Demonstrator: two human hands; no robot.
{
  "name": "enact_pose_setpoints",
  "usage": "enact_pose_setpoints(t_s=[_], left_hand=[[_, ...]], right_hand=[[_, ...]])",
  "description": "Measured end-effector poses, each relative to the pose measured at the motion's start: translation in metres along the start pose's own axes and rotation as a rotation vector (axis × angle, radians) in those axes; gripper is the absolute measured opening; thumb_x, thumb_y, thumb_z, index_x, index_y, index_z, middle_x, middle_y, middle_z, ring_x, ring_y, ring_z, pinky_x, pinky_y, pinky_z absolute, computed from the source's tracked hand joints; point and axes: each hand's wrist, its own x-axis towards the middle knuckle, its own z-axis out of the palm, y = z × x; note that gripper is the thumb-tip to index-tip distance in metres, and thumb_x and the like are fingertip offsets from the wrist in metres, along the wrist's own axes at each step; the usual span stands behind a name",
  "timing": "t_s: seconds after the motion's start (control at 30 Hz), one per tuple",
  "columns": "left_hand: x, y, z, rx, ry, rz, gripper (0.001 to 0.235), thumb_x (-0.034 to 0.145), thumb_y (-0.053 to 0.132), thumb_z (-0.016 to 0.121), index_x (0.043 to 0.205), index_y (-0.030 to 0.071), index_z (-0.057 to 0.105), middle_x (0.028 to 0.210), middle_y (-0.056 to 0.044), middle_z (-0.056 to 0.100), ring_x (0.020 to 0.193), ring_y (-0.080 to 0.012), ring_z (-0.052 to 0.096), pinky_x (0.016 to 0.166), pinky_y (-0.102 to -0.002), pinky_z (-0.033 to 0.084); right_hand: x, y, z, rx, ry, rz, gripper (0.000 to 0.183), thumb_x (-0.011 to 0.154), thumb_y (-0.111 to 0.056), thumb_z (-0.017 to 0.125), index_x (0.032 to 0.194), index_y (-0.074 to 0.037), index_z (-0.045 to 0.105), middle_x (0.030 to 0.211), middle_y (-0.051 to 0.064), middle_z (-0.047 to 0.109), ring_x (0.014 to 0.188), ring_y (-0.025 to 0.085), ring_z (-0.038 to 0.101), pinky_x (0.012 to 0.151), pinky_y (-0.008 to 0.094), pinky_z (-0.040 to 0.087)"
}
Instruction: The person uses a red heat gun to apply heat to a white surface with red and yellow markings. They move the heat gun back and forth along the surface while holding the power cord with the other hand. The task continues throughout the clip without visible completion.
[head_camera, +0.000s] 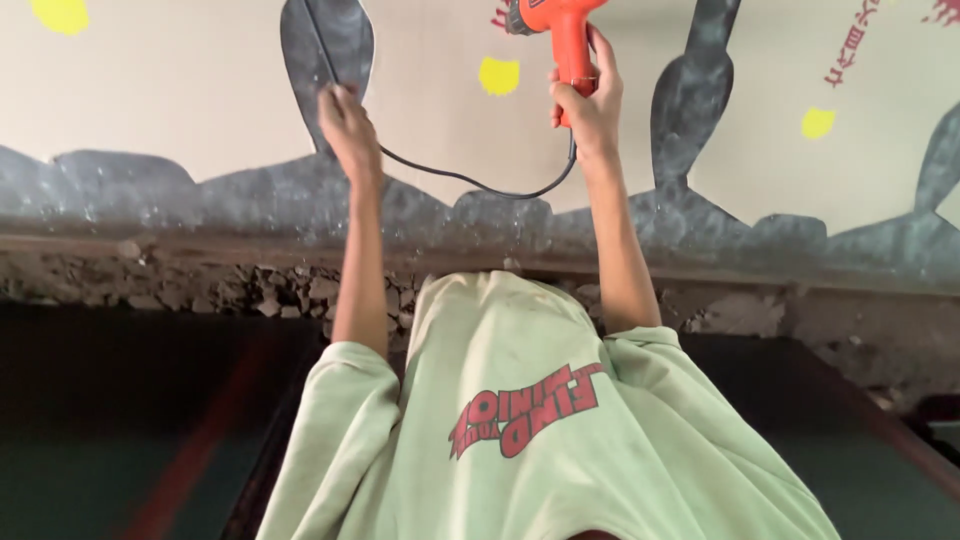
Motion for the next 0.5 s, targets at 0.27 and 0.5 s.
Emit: enact_pose_setpoints(t_s=[0.27, 0.5], left_hand=[[-0.027, -0.052, 0.023, 0.654, 0.100, 0.265, 0.018, 0.109, 0.014, 0.049, 0.125, 0.005, 0.053, 0.101, -0.023, 0.070, 0.092, -0.0432, 0.068, 0.074, -0.048, 0.051], [-0.027, -0.063, 0.034, 0.866, 0.137, 0.277, 0.042, 0.097, 0.011, 0.053, 0.137, 0.001, 0.048, 0.116, -0.021, 0.068, 0.102, -0.0413, 0.066, 0.083, -0.048, 0.051]], right_hand=[[0.059, -0.013, -0.001, 0.032, -0.009, 0.027, 0.072, 0.090, 0.003, 0.068, 0.156, -0.004, 0.041, 0.099, 0.010, 0.066, 0.064, 0.014, 0.058, 0.051, 0.031, 0.047], [0.112, -0.001, 0.003, 0.171, 0.049, -0.038, 0.074, 0.094, 0.008, 0.063, 0.160, -0.005, 0.034, 0.111, 0.015, 0.063, 0.070, 0.018, 0.061, 0.064, 0.034, 0.053]])
